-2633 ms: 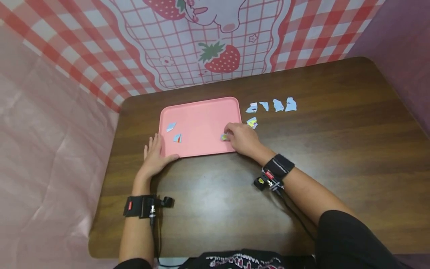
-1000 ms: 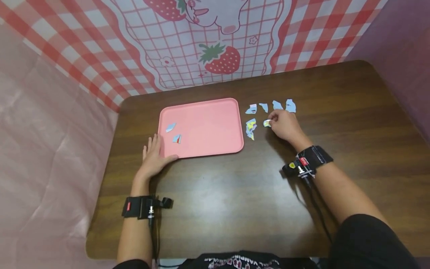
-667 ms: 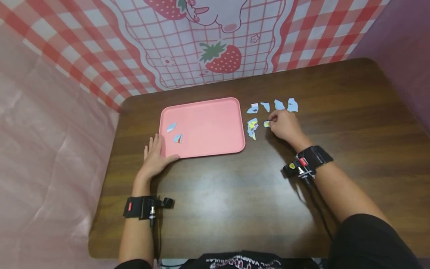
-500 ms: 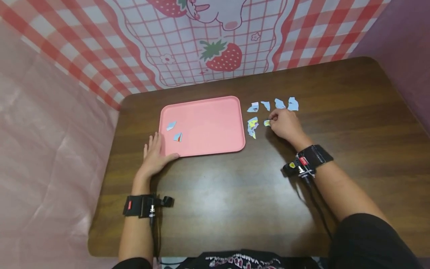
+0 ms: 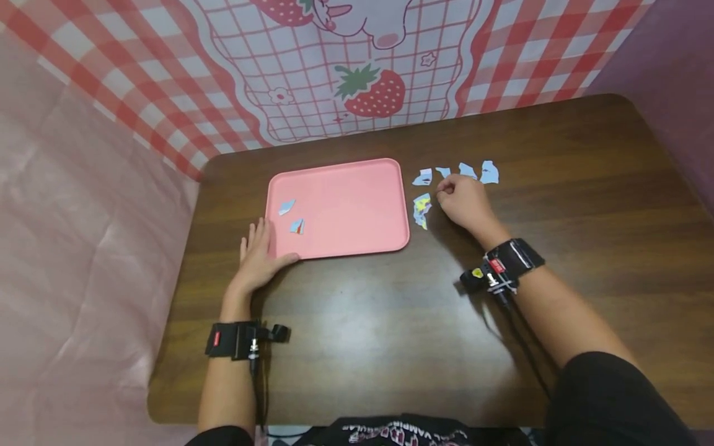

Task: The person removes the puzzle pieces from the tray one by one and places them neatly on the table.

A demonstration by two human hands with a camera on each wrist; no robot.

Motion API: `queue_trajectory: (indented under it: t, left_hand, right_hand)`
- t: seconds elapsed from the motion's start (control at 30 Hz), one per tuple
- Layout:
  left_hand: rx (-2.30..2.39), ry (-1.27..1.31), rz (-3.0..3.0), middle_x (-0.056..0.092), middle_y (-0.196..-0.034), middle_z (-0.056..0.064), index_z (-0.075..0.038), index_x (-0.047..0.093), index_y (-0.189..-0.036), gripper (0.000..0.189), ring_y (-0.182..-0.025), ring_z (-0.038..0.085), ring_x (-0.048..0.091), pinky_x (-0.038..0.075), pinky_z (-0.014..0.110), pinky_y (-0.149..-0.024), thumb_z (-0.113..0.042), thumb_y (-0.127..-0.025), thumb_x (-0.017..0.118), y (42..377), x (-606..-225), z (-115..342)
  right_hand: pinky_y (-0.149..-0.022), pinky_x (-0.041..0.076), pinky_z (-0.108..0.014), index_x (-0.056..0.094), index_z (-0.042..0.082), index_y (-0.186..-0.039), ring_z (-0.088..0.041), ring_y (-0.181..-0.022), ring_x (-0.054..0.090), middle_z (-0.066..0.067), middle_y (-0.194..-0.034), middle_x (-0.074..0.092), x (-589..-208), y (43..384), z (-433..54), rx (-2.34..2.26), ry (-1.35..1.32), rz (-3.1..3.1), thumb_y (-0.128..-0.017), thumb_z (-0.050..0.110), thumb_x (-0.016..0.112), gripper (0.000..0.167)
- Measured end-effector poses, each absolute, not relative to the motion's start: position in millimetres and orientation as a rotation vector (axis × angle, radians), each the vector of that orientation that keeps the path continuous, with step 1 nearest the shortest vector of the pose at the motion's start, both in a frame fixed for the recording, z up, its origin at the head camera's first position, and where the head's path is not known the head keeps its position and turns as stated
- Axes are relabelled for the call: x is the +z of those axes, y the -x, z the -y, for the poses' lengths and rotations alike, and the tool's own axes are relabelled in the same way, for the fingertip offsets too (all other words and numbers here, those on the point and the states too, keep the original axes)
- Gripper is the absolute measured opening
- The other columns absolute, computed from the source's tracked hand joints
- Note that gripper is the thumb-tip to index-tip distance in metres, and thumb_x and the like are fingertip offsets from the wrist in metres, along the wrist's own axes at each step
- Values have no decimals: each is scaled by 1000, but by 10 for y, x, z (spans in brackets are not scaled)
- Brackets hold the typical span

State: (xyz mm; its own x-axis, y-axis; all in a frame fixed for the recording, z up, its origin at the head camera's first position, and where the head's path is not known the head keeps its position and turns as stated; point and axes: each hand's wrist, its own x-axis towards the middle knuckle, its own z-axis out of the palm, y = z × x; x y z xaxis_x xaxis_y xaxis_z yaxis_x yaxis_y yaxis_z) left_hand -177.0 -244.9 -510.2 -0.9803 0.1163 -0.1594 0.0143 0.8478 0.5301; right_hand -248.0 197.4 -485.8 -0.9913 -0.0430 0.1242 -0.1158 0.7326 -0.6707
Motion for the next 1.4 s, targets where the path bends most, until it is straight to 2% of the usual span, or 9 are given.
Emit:
queue_trajectory:
  t: [0.33,0.53,0.77,1.13,1.4]
  left_hand:
    - [804,-99,-2842,-5,-168,15,-8,2,-163,119,-153,33,-13,-9,55,-119,-66,-84,69,1801,-5113,2447]
    - [819,-95,-2830,-6,-168,14,-8,1,-162,119,-153,32,-15,-10,55,-119,-66,-84,69,1801,-5118,2453]
    - [815,-91,-2828,-7,-168,14,-8,1,-162,121,-153,31,-15,-10,55,-119,-67,-83,70,1815,-5109,2447]
    - [825,-64,-2819,-5,-168,15,-7,2,-162,121,-153,32,-14,-10,55,-119,-65,-83,71,1791,-5127,2458]
    - [819,-69,-2821,-5,-168,15,-7,2,-162,120,-153,32,-14,-10,55,-119,-66,-83,70,1797,-5127,2459]
  right_hand:
    - [-67,42,-37,72,3,-90,-27,-76,59,-10,-79,67,-4725,2480,-1314,1117,-326,2899,-86,9,61,13]
    - [-73,46,-41,72,3,-87,-28,-79,59,-11,-83,64,-4762,2418,-883,1111,-458,2969,-86,6,62,11]
    - [-76,47,-39,72,6,-85,-25,-81,59,-8,-84,65,-4788,2383,-470,1093,-565,3032,-88,6,61,12]
    - [-81,50,-43,74,9,-99,-24,-93,62,-7,-100,70,-4796,2443,109,988,-635,3159,-92,14,64,13]
    - [-89,52,-43,70,8,-120,-24,-107,64,-9,-114,70,-4831,2466,413,936,-670,3166,-93,22,67,31]
